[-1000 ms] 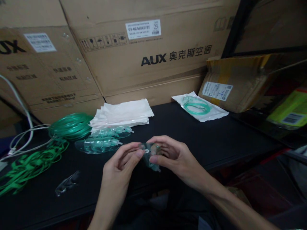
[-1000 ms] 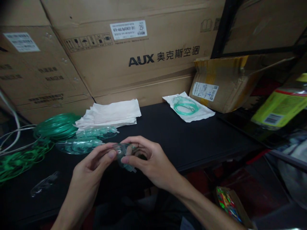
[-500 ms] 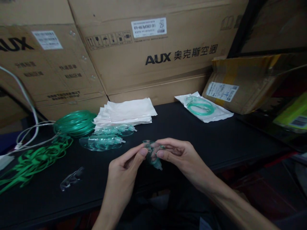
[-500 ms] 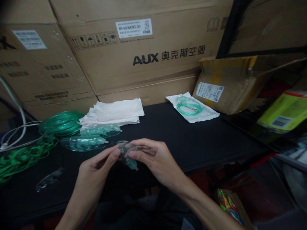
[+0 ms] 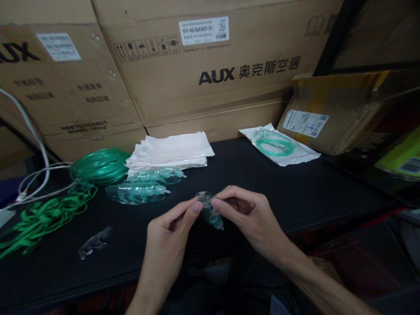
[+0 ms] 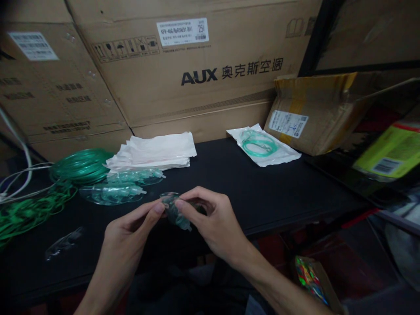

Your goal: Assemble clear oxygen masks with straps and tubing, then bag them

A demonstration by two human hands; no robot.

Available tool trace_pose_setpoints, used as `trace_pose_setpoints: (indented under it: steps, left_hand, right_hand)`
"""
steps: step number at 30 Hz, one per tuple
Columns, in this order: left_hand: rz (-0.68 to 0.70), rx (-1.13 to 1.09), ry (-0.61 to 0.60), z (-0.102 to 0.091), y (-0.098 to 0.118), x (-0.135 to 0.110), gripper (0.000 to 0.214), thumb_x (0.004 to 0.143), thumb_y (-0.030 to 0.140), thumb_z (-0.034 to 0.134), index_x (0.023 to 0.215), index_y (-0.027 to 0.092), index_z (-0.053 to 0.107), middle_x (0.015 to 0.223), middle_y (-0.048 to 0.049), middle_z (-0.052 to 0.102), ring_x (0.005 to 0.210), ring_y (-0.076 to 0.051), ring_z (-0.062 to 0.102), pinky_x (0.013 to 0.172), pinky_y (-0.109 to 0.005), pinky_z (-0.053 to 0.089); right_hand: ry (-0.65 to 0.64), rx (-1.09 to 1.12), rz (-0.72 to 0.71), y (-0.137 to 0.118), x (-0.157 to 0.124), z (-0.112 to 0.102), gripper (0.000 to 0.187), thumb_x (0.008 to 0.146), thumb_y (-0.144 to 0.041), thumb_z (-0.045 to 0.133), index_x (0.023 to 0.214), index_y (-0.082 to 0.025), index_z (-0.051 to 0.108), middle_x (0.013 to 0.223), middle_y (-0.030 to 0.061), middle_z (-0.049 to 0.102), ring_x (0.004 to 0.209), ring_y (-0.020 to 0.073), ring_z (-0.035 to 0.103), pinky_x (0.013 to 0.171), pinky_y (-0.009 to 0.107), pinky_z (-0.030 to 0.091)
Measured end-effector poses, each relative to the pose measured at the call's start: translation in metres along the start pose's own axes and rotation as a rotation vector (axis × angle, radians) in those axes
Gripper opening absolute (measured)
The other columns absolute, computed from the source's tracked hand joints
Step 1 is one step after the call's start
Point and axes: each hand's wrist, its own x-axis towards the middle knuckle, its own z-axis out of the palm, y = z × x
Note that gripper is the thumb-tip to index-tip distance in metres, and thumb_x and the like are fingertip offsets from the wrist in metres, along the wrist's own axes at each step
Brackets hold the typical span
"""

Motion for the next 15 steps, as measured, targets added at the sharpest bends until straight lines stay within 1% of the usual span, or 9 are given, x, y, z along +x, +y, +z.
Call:
trace_pose_setpoints:
  steps: [4, 7, 9, 13, 15]
  left_hand:
    - [0.013, 0.007, -0.005, -0.001, -0.002, -0.001, 0.028, 0.086, 0.041, 0.077, 0.104, 0.022, 0.086, 0.106, -0.0063, 0.083, 0.102, -0.028, 0.079, 0.092, -0.032, 0.064]
    - [0.021, 0.007, 0.007, 0.000, -0.002, -0.003, 0.024, 0.086, 0.038, 0.077, 0.102, 0.023, 0.086, 0.106, -0.0045, 0.083, 0.102, -0.027, 0.079, 0.093, -0.031, 0.063]
    - [0.027, 0.014, 0.027, 0.001, -0.001, -0.003, 0.021, 0.085, 0.036, 0.077, 0.099, 0.024, 0.086, 0.104, -0.0036, 0.083, 0.101, -0.028, 0.080, 0.093, -0.033, 0.064]
    - [0.057, 0.038, 0.069, 0.004, -0.001, -0.004, 0.018, 0.083, 0.034, 0.077, 0.096, 0.025, 0.086, 0.101, -0.0012, 0.083, 0.098, -0.028, 0.080, 0.093, -0.035, 0.064]
    - [0.074, 0.047, 0.084, 0.004, -0.002, -0.004, 0.018, 0.083, 0.033, 0.078, 0.098, 0.026, 0.086, 0.102, -0.0002, 0.083, 0.098, -0.027, 0.080, 0.093, -0.034, 0.064]
  right_hand:
    - [0.112, -0.172, -0.137, 0.004, -0.003, 0.006, 0.012, 0.090, -0.026, 0.075, 0.080, -0.019, 0.076, 0.078, 0.0025, 0.074, 0.073, 0.0169, 0.066, 0.067, 0.029, 0.052]
    - [0.179, -0.296, -0.245, 0.005, -0.005, 0.011, 0.013, 0.089, -0.016, 0.072, 0.077, -0.020, 0.074, 0.073, 0.0011, 0.071, 0.068, 0.0158, 0.064, 0.064, 0.028, 0.049]
    - [0.210, -0.361, -0.325, 0.006, -0.008, 0.014, 0.015, 0.089, -0.011, 0.070, 0.078, -0.020, 0.072, 0.073, 0.0008, 0.070, 0.067, 0.0153, 0.064, 0.063, 0.028, 0.049]
    - [0.247, -0.460, -0.478, 0.009, -0.012, 0.018, 0.017, 0.089, -0.004, 0.068, 0.083, -0.020, 0.071, 0.078, 0.0021, 0.072, 0.071, 0.0157, 0.067, 0.068, 0.029, 0.052]
    - [0.242, -0.480, -0.516, 0.010, -0.013, 0.019, 0.017, 0.089, -0.003, 0.068, 0.086, -0.019, 0.071, 0.079, 0.0030, 0.073, 0.072, 0.0159, 0.068, 0.071, 0.030, 0.053]
